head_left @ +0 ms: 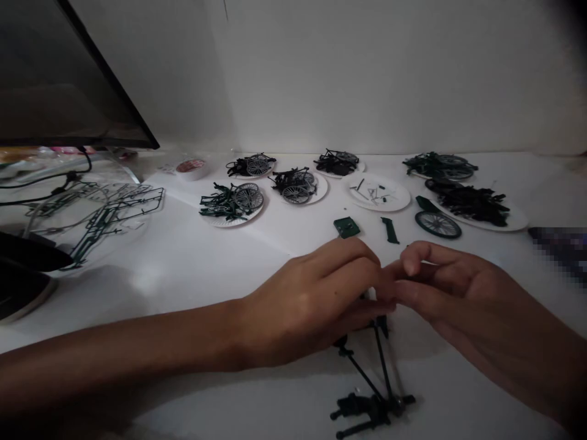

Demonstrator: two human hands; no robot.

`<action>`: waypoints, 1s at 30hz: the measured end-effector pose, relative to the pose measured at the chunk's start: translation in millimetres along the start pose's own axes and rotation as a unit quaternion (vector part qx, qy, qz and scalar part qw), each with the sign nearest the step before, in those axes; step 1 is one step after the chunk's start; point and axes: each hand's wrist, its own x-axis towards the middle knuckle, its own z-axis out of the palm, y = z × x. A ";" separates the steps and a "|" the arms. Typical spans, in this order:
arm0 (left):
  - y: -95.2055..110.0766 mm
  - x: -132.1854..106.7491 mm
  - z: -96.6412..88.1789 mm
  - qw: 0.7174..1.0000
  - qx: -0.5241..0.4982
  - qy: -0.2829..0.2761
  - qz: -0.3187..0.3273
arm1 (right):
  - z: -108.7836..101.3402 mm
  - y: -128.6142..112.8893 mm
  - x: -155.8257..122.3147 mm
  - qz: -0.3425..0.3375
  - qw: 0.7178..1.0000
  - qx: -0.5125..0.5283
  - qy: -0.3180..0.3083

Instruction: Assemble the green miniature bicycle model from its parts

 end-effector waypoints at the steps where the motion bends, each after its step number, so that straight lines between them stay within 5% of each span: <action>1: -0.2 -0.1 1.8 1.000 -0.012 0.012 -0.007 | 1.0 1.8 -0.5 0.002 1.000 0.007 0.001; 8: -5.8 -0.8 3.4 0.998 -0.040 0.021 -0.044 | 6.3 10.6 2.3 -0.023 0.996 -0.065 0.054; 16: -5.2 0.3 -2.7 0.995 0.056 0.009 0.085 | 5.1 2.5 1.3 -0.007 0.996 -0.085 0.008; 20: -4.8 -0.2 -3.9 0.989 0.075 0.026 0.122 | 5.4 3.6 -0.5 0.001 0.996 -0.086 0.036; 30: 4.7 -2.0 -7.3 0.993 0.088 -0.011 0.079 | 6.1 7.6 -1.1 0.026 0.992 -0.074 0.094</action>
